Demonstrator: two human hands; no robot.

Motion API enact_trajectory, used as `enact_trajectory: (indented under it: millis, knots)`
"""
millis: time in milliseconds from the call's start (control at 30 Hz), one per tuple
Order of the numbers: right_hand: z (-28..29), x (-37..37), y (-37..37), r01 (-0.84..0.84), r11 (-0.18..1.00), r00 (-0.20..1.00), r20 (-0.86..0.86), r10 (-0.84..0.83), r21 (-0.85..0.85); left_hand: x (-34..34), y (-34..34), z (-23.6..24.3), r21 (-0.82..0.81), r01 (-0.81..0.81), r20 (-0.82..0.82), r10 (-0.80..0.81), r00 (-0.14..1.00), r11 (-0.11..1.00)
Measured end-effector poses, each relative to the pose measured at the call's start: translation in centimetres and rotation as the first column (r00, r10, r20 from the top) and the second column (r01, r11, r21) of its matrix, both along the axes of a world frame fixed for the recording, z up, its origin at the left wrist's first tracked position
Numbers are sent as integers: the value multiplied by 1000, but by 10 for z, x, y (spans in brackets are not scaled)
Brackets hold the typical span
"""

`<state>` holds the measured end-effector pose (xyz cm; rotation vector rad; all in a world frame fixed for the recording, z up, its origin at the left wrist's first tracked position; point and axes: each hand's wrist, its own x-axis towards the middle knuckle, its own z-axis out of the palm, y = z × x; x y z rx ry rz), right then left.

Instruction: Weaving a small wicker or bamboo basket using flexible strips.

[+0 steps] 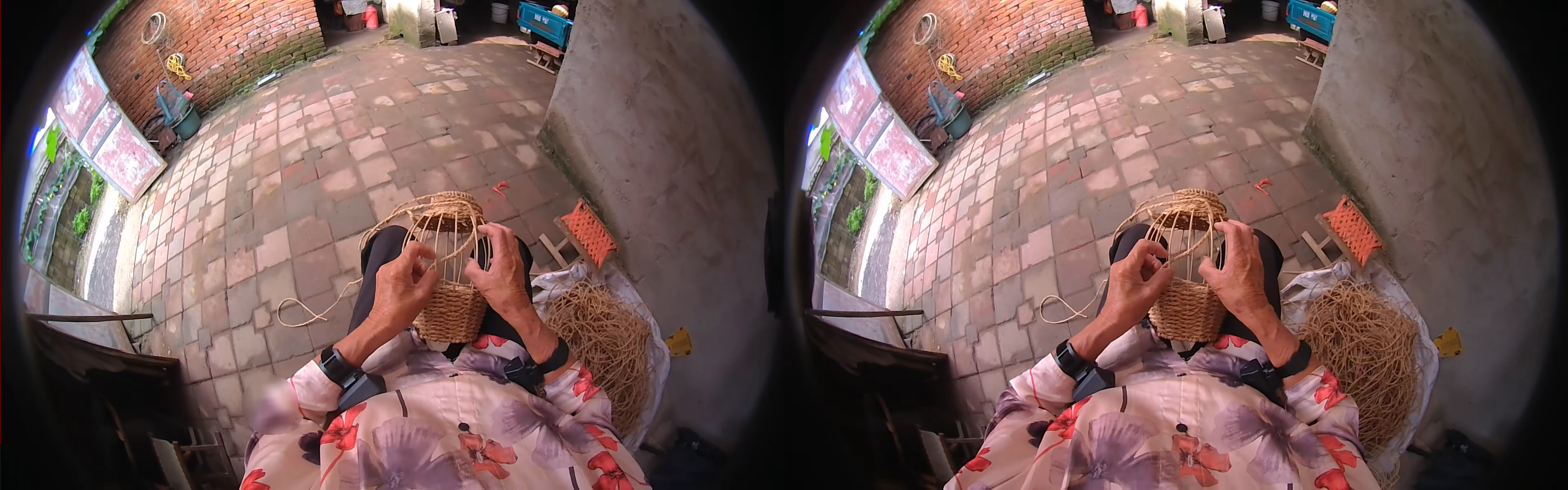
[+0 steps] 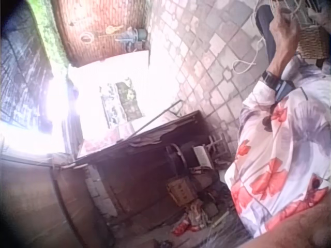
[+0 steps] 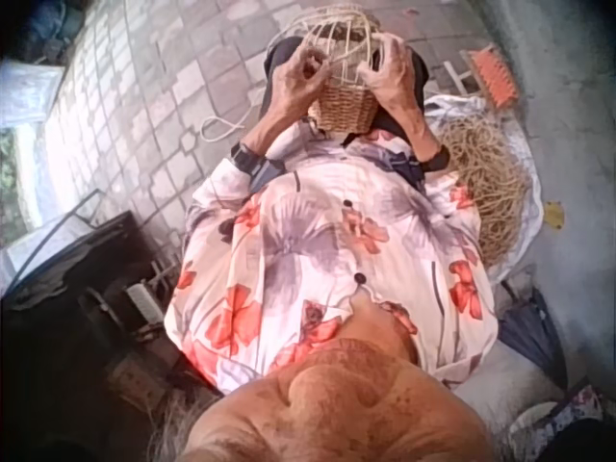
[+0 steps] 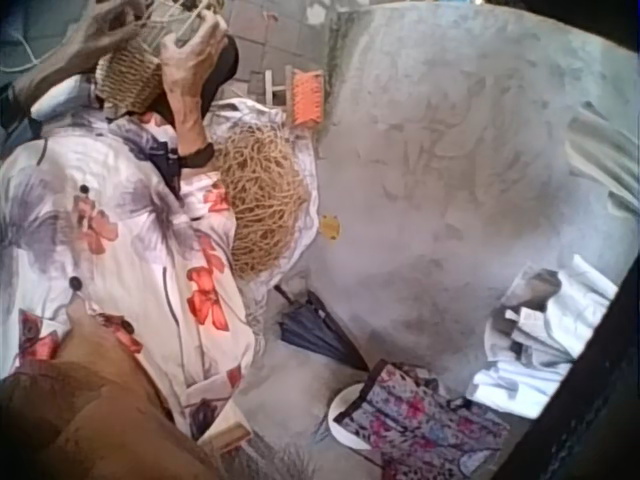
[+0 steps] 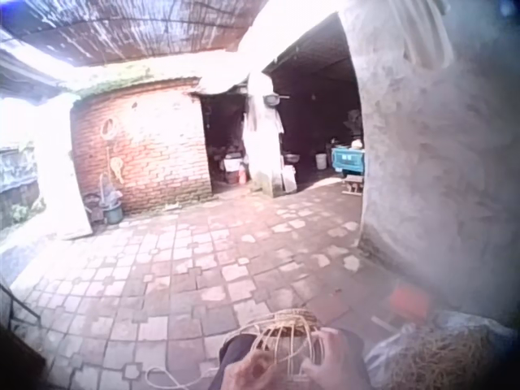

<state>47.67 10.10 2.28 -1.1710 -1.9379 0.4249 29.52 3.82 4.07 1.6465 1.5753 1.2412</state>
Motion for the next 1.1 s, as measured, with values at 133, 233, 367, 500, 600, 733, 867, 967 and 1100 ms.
enact_trajectory:
  millis: [133,233,367,500,600,733,867,967,1100]
  knots:
    - [0,0,-1,0,997,999,35,-3,75,-8,-5,-15,0,-185,-310,176,934,983]
    - [0,-1,-1,3,996,999,49,-8,91,-29,-2,-21,148,-217,-439,261,860,965]
    - [-2,2,0,18,999,1000,-24,-17,49,-76,-8,-50,32,-370,-353,356,865,929]
    - [3,-1,-4,21,998,999,-25,-20,62,-166,-46,-122,-313,-564,-179,536,825,764]
    - [1,4,-3,33,999,999,-12,-32,10,-183,-60,-104,-625,-504,-71,599,797,596]
    - [0,3,-2,22,1000,1000,-14,-22,7,-151,-32,-75,12,-316,-338,301,892,949]
    - [1,2,-4,8,1000,1000,-27,-8,0,-47,3,-1,239,63,-333,21,943,969]
    - [3,-3,-4,-4,999,999,-37,3,-35,-25,15,1,320,172,-433,-18,901,932]
    - [-1,3,0,10,998,999,-51,-13,-54,-31,14,3,312,160,-418,-16,909,937]
